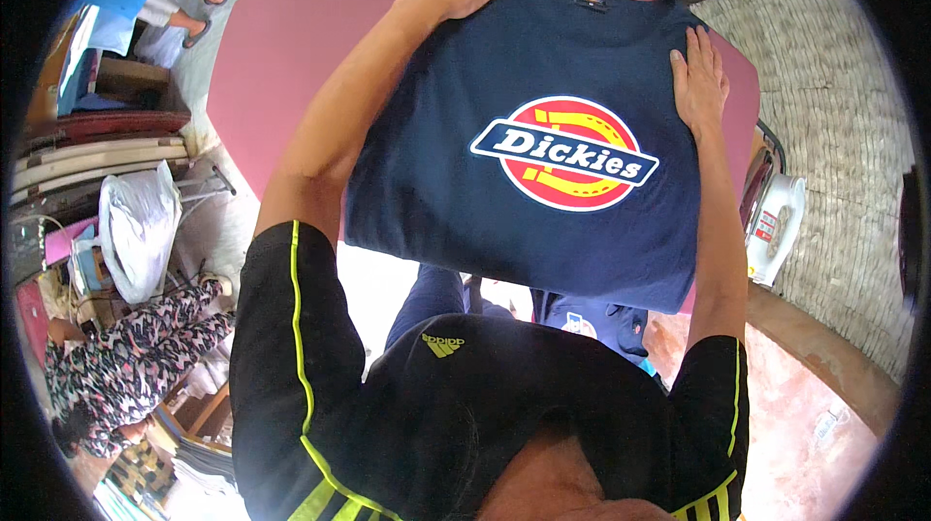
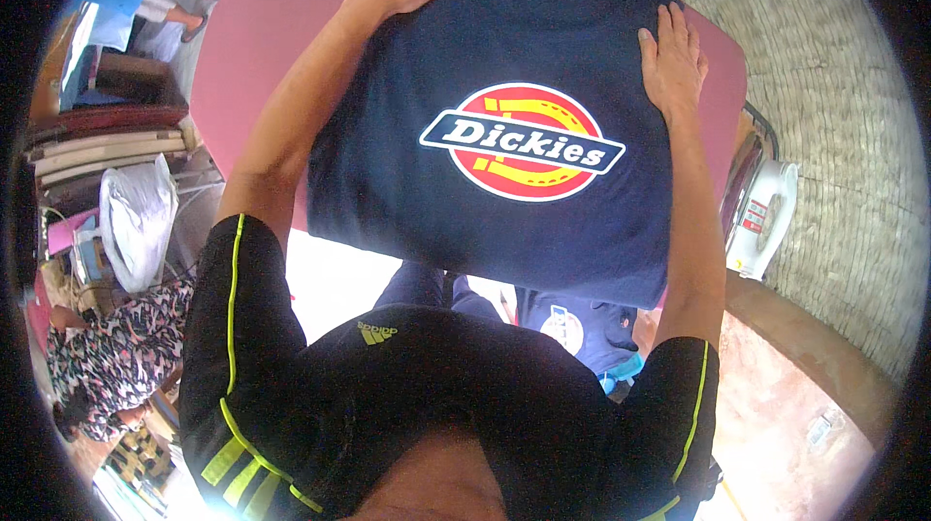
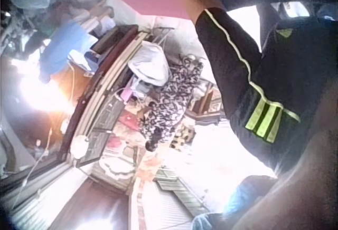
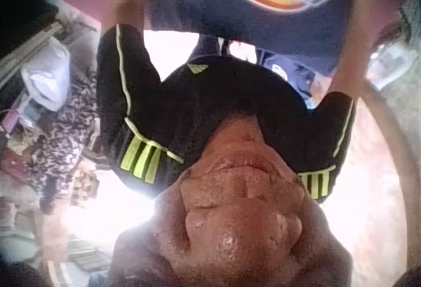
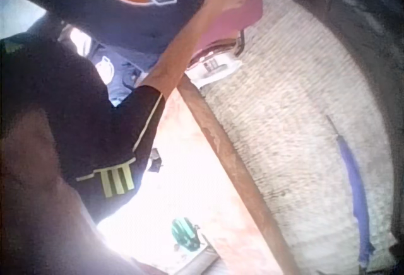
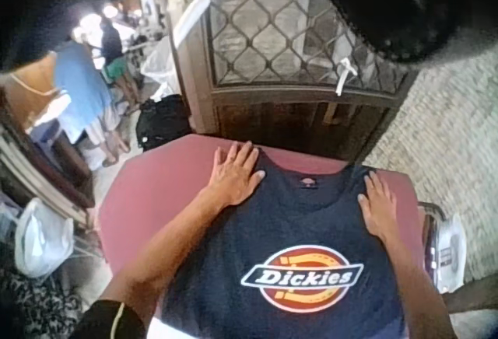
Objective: The person irons a dark blue Dickies t-shirt on a pink ironing board. They repeatedly smooth the fabric with their hands and use a white electric iron to press the shirt, focusing on the front logo area and the sleeves. The person adjusts the shirt's position multiple times to ensure even pressing.
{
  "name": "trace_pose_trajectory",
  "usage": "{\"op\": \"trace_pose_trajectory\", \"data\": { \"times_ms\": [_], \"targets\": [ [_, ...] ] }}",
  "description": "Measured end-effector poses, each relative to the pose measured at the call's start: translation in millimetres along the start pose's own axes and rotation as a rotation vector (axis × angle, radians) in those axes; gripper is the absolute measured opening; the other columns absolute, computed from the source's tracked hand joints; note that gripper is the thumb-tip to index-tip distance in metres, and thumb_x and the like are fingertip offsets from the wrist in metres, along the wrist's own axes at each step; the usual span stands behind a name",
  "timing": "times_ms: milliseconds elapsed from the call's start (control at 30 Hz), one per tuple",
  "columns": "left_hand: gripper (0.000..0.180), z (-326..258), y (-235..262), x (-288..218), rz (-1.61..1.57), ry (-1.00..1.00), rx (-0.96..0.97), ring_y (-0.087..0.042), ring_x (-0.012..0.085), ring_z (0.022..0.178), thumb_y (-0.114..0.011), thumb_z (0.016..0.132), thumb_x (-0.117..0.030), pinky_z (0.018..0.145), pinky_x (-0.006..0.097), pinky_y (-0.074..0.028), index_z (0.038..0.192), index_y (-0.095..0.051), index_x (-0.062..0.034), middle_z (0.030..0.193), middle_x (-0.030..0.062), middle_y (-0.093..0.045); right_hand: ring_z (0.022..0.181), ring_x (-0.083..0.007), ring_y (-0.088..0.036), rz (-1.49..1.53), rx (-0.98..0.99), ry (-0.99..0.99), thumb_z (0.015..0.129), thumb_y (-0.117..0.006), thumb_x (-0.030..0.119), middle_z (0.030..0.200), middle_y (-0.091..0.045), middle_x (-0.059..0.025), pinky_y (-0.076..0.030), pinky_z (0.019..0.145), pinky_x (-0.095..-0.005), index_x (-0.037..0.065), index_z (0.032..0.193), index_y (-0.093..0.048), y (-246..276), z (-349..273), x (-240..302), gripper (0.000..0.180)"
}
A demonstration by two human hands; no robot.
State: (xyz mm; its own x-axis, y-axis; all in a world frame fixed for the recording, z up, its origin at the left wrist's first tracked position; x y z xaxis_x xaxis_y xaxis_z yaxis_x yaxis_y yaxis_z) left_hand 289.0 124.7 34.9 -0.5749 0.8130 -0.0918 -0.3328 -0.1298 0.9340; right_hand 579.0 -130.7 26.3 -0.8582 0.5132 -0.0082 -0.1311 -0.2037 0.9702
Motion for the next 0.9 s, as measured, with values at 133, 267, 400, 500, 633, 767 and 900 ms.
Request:
{"op": "trace_pose_trajectory", "data": {
  "times_ms": [133, 267, 400, 500, 633, 767, 900],
  "targets": [
    [0.068, -31.5, 13.9, -44.1, 0.032, -0.019, -0.135, -0.022, 0.0422, 0.148, -0.043, 0.1, -0.048, 0.119, 0.059, -0.015, 0.148, -0.04, -0.0005, 0.158, 0.0199, -0.032, 0.148, -0.0353, -0.027, -0.001, 0.003, -0.01, 0.102, -0.037, 0.05, 0.164, -0.027, -0.0035, -0.024, 0.116, -0.0578, 0.018, 0.154, -0.036, 0.5, -1.4, -7.6, 0.061],
    [0.073, -43.0, -1.9, -37.2, -0.082, 0.027, -0.05, -0.026, 0.0386, 0.147, -0.045, 0.098, -0.053, 0.119, 0.058, -0.017, 0.149, -0.039, -0.001, 0.157, 0.0201, -0.033, 0.148, -0.036, -0.028, 0.019, -0.019, 0.024, 0.102, -0.036, 0.052, 0.163, -0.027, -0.0042, -0.025, 0.115, -0.0595, 0.019, 0.155, -0.035, -4.6, 4.5, -6.3, 0.062],
    [0.063, -69.2, 18.4, -40.6, -0.072, 0.01, -0.202, -0.034, 0.0386, 0.143, -0.051, 0.098, -0.046, 0.116, 0.058, -0.022, 0.145, -0.045, -0.0038, 0.152, 0.02, -0.041, 0.147, -0.0361, -0.029, -0.005, 0.0, 0.037, 0.102, -0.035, 0.052, 0.163, -0.027, -0.004, -0.026, 0.114, -0.0607, 0.019, 0.155, -0.033, -6.1, 8.5, -5.1, 0.063],
    [0.055, -143.2, 59.7, -80.7, -0.163, 0.064, -0.255, -0.037, 0.0418, 0.141, -0.055, 0.097, -0.037, 0.113, 0.06, -0.023, 0.14, -0.049, -0.002, 0.149, 0.0215, -0.044, 0.147, -0.0362, -0.029, -0.034, 0.026, 0.015, 0.102, -0.035, 0.052, 0.163, -0.028, -0.0039, -0.026, 0.114, -0.0614, 0.019, 0.155, -0.032, -3.9, 5.6, -8.6, 0.063],
    [0.067, -239.9, 71.5, -109.0, -0.139, 0.32, 0.005, -0.024, 0.0403, 0.148, -0.055, 0.096, -0.043, 0.118, 0.059, -0.016, 0.147, -0.041, -0.0017, 0.157, 0.0223, -0.031, 0.146, -0.0365, -0.03, -0.13, 0.072, 0.055, 0.103, -0.034, 0.051, 0.163, -0.029, -0.0047, -0.026, 0.115, -0.0602, 0.018, 0.154, -0.034, 0.8, 8.5, -7.0, 0.062],
    [0.078, -284.9, 73.3, -79.2, 0.002, 0.363, 0.111, -0.014, 0.0329, 0.153, -0.041, 0.097, -0.061, 0.122, 0.054, -0.01, 0.154, -0.035, -0.0074, 0.163, 0.0152, -0.024, 0.145, -0.0367, -0.033, -0.401, 0.163, 0.159, 0.104, -0.037, 0.044, 0.161, -0.032, -0.0073, -0.028, 0.116, -0.0548, 0.012, 0.151, -0.041, 34.6, -17.4, 5.3, 0.057],
    [0.066, -303.5, 80.0, -44.9, 0.127, 0.411, 0.07, -0.016, 0.0308, 0.153, -0.035, 0.103, -0.049, 0.122, 0.053, -0.008, 0.156, -0.032, -0.0102, 0.165, 0.0099, -0.023, 0.145, -0.0363, -0.034, -0.383, 0.171, 0.222, 0.103, -0.043, 0.036, 0.16, -0.033, -0.0123, -0.029, 0.117, -0.0512, 0.004, 0.146, -0.046, 57.5, -85.6, 6.6, 0.053]
  ]
}}
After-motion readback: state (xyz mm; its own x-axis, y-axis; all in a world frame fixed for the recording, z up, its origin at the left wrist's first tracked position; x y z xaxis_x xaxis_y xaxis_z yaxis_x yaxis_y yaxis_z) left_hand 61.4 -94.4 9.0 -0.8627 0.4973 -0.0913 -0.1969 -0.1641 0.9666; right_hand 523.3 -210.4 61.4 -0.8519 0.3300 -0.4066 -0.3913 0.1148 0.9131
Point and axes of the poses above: each hand's wrist, its own z-axis towards the middle knuckle, its own y-axis out of the back of the hand, x = y × z, the point moved 2 cm from there along z, towards the middle knuckle
